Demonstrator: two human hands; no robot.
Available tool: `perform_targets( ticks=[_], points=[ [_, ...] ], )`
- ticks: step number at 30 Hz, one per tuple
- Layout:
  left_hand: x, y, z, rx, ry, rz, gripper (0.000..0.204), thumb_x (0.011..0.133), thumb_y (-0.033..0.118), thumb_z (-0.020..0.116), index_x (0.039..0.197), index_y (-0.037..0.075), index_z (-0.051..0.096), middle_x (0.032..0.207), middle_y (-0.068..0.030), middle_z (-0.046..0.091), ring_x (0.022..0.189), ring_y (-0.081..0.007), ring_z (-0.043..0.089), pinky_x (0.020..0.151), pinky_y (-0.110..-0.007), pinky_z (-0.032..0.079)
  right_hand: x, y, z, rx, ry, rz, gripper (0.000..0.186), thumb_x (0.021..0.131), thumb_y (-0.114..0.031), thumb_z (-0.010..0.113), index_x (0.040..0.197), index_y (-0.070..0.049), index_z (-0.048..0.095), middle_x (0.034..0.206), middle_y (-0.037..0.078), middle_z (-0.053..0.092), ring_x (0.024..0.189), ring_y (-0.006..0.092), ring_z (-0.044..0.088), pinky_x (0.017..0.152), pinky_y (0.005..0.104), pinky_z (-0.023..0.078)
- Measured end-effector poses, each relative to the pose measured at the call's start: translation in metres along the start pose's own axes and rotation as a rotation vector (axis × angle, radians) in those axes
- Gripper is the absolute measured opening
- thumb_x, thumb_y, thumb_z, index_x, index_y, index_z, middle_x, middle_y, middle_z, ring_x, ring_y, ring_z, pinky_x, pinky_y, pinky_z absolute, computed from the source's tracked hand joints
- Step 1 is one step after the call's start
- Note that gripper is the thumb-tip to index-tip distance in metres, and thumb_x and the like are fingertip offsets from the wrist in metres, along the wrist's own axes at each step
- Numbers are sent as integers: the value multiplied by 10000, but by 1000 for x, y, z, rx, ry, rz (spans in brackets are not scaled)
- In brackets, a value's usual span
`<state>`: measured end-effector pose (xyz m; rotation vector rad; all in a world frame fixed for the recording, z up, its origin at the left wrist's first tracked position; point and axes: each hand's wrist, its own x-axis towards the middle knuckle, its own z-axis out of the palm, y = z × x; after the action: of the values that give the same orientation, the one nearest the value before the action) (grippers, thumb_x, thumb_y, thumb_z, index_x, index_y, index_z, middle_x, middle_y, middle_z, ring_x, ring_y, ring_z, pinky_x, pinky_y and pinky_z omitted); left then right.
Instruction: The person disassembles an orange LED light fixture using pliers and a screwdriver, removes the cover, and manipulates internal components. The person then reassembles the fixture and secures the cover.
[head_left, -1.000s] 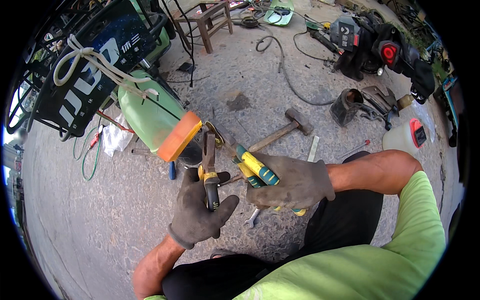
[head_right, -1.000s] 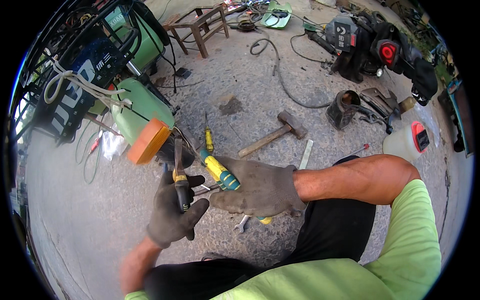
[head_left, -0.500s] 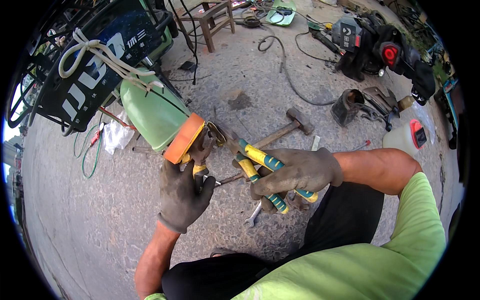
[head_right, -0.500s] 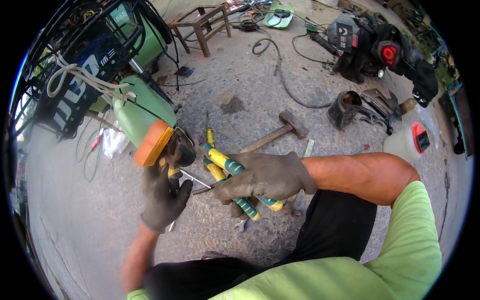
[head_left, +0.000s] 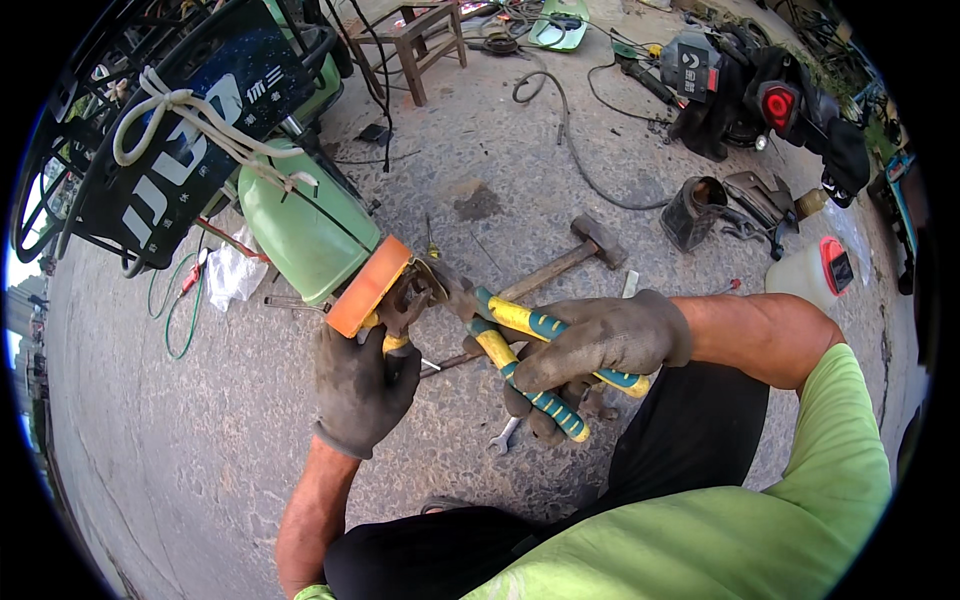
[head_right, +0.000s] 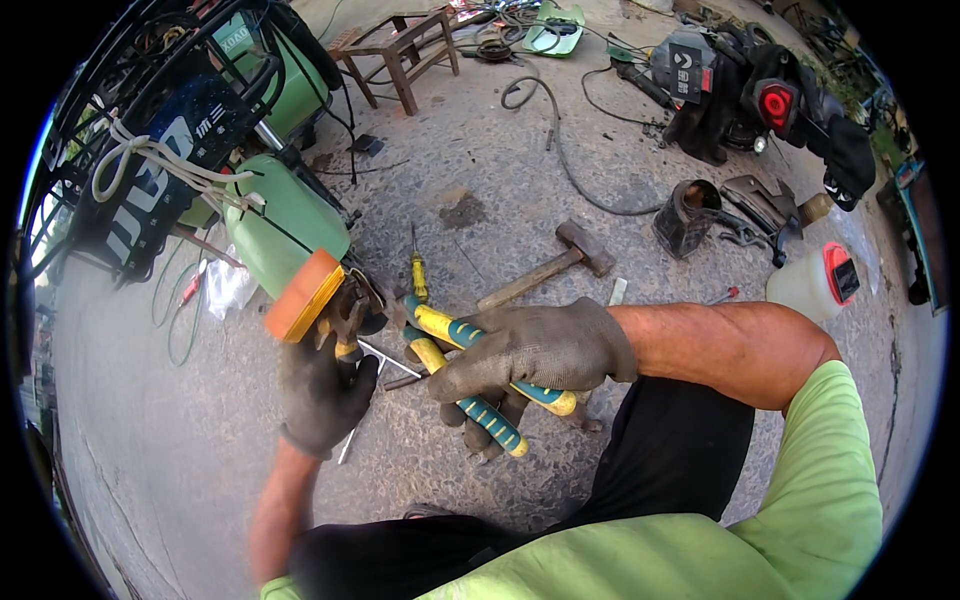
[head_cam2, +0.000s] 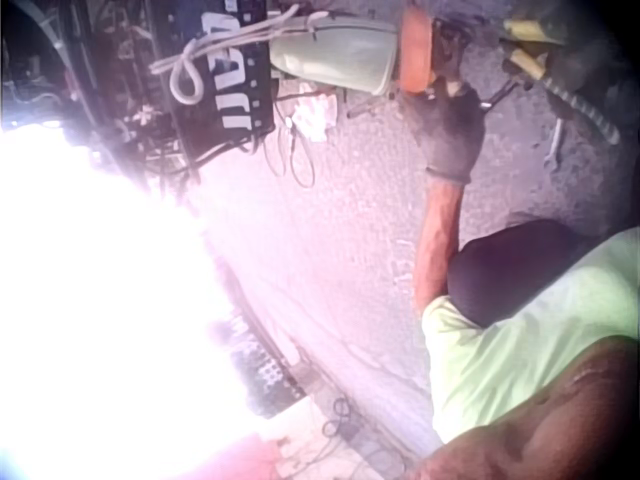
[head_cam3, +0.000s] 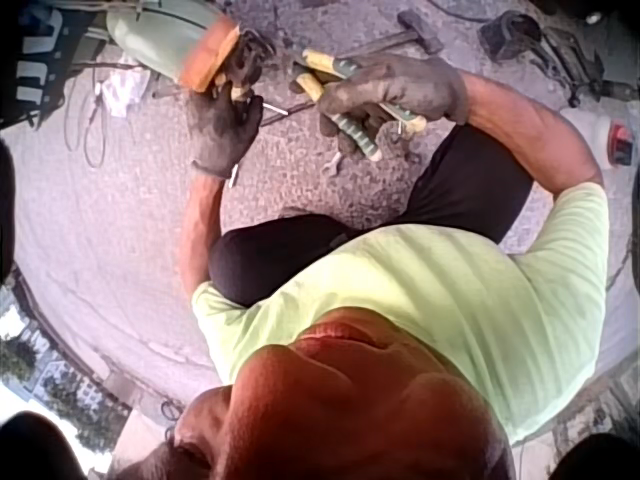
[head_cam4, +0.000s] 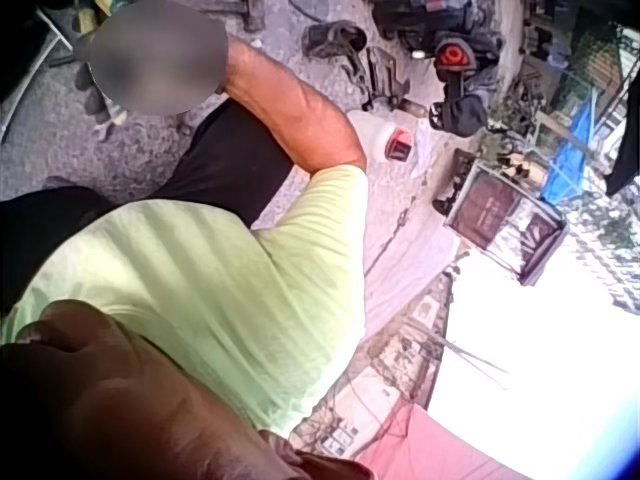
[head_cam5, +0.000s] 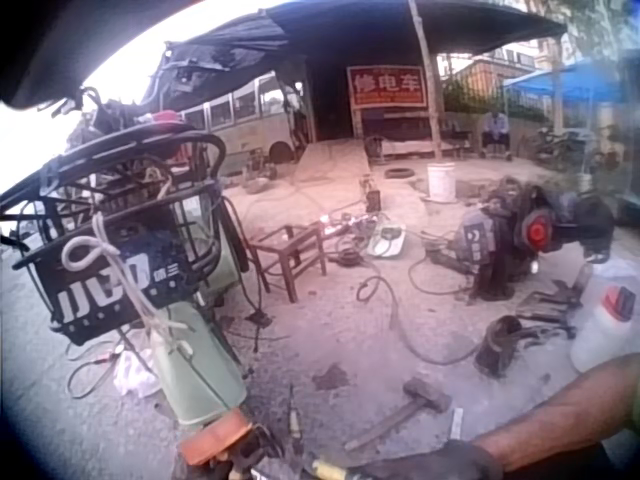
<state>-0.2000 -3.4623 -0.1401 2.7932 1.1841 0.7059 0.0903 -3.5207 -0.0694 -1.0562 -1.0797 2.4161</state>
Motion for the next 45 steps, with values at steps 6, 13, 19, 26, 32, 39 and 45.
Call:
perform_targets(
  ticks=[6,13,19,26,32,39,45],
  points=[
    [-2,13,4,-448,-73,-82,424,741,168,802,1113,14,669,1207,-239,536,1063,-432,574,884,-509,507,7,0,4,-209,18,-20,447,989,-384,665,1131,29,572,953,131,658,876,190,729,756,355,607],
    [8,52,-23,-1022,-481,-528,527,844,267,779,1273,-16,662,1226,-224,541,1121,-355,591,979,-450,499,22,20,3,-653,386,-206,762,983,-395,691,1535,-28,315,985,103,641,824,168,617,741,341,546],
    [-54,12,6,-607,-293,-319,467,856,262,785,1209,-19,662,1281,-250,551,1186,-400,573,1045,-460,475,35,3,11,-288,142,-83,518,1011,-342,637,1355,-25,414,929,96,645,880,195,682,767,384,563],
    [-57,-15,29,-471,-367,-389,377,891,343,765,1084,21,736,1209,-211,658,1126,-354,653,983,-439,524,4,10,5,315,13,-123,728,1024,-214,603,1596,-60,180,1154,192,652,1026,378,709,812,500,619],
    [3,19,-83,-145,370,137,377,730,109,830,1084,55,712,1149,-130,668,1082,-324,655,930,-478,528,12,-1,10,273,73,-87,664,1026,-194,606,1561,-43,242,1128,196,668,978,368,723,823,488,615],
    [81,23,-65,244,170,257,223,718,153,744,916,51,722,1007,-130,638,1096,-312,612,1107,-599,393,12,2,11,58,156,-85,581,1018,-230,633,1470,24,370,1097,174,680,924,298,741,819,413,619],
    [96,25,-45,186,142,292,107,753,122,660,809,49,713,918,-124,615,1030,-302,615,1103,-592,399,4,-3,13,45,200,-84,513,1019,-231,630,1407,34,425,1082,172,682,935,297,740,832,419,616]
  ],
)
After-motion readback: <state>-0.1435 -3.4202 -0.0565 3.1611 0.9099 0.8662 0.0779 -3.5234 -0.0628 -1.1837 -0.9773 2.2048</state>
